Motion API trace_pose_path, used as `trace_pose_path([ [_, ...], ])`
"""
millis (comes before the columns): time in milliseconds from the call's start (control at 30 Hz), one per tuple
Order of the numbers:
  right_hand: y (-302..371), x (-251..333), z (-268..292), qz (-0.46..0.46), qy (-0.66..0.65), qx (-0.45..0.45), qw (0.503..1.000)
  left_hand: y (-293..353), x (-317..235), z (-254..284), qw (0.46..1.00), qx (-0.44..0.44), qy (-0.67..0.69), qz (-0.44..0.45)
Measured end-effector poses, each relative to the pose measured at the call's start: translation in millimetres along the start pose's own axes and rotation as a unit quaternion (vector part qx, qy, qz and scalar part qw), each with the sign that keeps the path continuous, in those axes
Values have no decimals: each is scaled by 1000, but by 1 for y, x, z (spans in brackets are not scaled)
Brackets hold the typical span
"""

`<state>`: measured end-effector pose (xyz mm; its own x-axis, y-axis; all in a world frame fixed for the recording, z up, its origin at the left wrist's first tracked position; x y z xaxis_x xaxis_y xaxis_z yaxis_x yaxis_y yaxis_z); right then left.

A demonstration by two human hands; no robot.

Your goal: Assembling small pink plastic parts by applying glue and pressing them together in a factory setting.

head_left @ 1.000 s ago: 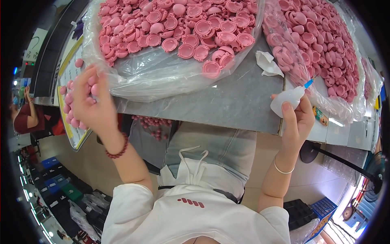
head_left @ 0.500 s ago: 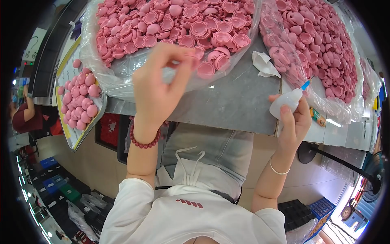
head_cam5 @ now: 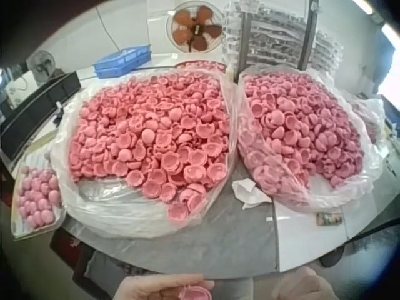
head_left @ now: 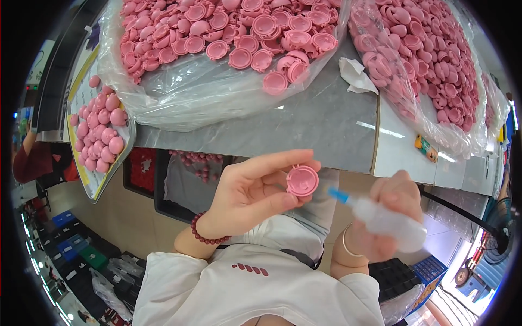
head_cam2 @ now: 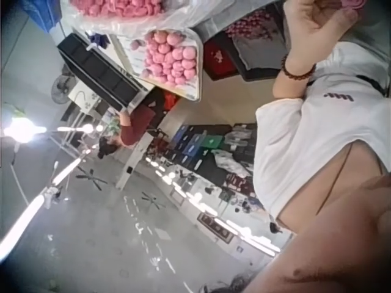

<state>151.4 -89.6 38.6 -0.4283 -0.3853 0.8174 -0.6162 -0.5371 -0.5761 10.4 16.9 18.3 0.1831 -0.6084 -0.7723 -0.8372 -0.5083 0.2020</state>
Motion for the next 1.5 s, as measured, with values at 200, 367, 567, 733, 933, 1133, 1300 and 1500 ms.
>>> trace_pose_path([
  [200, 1, 6, -1, 97, 44, 95, 990, 0, 7, 3, 986, 38, -107, -122],
  [367, 4, 6, -5, 114, 52, 110, 986, 2, 9, 4, 982, 32, -132, -131],
  [567, 6, 3, -4, 126, 46, 112, 985, 3, 8, 3, 982, 35, -134, -131],
  [733, 4, 2, -6, 144, 28, 61, 987, 2, 6, 2, 981, 41, -140, -126],
  [933, 2, 4, -7, 118, 52, 102, 986, 4, 4, 3, 982, 34, -140, -121],
  [1133, 5, 1, -10, 144, 78, 57, 985, 4, 4, 3, 982, 37, -139, -122],
  [1300, 2, 1, -5, 123, 55, 81, 988, 5, 3, 4, 982, 34, -139, -121],
  [1500, 3, 5, -2, 114, 91, 73, 987, 7, 2, 4, 980, 22, -142, -140],
])
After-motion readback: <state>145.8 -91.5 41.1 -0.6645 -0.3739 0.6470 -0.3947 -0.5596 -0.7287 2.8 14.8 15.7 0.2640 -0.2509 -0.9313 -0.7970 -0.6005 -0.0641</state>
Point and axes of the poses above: each hand's wrist, its own y-axis away from the middle knuckle, its own z-axis out of the back of the hand, x = y × z, the point moved 1 cm from there along -y, towards the middle knuckle
